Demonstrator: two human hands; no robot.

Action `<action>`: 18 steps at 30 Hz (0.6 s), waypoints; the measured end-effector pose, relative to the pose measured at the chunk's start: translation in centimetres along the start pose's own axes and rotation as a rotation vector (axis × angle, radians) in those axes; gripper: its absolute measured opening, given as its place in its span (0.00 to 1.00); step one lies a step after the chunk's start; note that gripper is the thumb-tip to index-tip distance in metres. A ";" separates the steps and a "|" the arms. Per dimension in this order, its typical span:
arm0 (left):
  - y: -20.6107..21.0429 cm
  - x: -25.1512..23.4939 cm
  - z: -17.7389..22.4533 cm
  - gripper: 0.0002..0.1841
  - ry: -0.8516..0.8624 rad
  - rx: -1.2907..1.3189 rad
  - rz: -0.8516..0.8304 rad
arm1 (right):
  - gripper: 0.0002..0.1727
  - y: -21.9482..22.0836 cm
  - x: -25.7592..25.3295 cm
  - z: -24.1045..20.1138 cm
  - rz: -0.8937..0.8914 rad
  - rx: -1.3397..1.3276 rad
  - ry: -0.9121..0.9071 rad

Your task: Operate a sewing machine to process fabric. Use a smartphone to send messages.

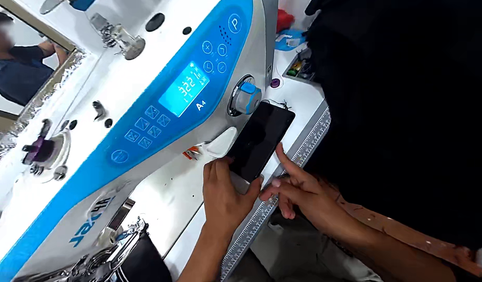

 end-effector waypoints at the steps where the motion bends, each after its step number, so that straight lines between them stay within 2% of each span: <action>1: 0.0 0.2 0.1 0.37 0.011 -0.010 0.000 | 0.42 -0.2 0.2 0.2 0.011 -0.033 -0.019; 5: 0.0 0.9 1.7 0.42 0.112 -0.033 0.010 | 0.37 -1.7 0.9 -0.3 0.129 -0.001 -0.190; 7: 0.0 1.3 2.3 0.40 0.150 -0.007 0.002 | 0.31 -3.6 1.3 -0.9 0.223 0.118 -0.250; 9: 0.3 1.6 2.7 0.36 0.174 0.036 -0.022 | 0.27 -5.2 1.3 -1.4 0.244 0.216 -0.270; 13: 0.3 1.3 1.8 0.28 0.158 0.142 -0.044 | 0.29 -5.8 1.3 -1.4 0.164 0.278 -0.316; 18: 0.4 1.4 1.4 0.27 0.119 0.184 -0.065 | 0.33 -4.8 1.4 -1.2 0.128 0.203 -0.269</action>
Point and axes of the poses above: each hand's wrist, its own x-axis away from the middle knuckle, its own y-axis out of the palm, z = x × y, the point moved 10 cm from there along -x, towards the middle knuckle, and after that the axes turned 3 degrees about z, right-handed, at the moved point
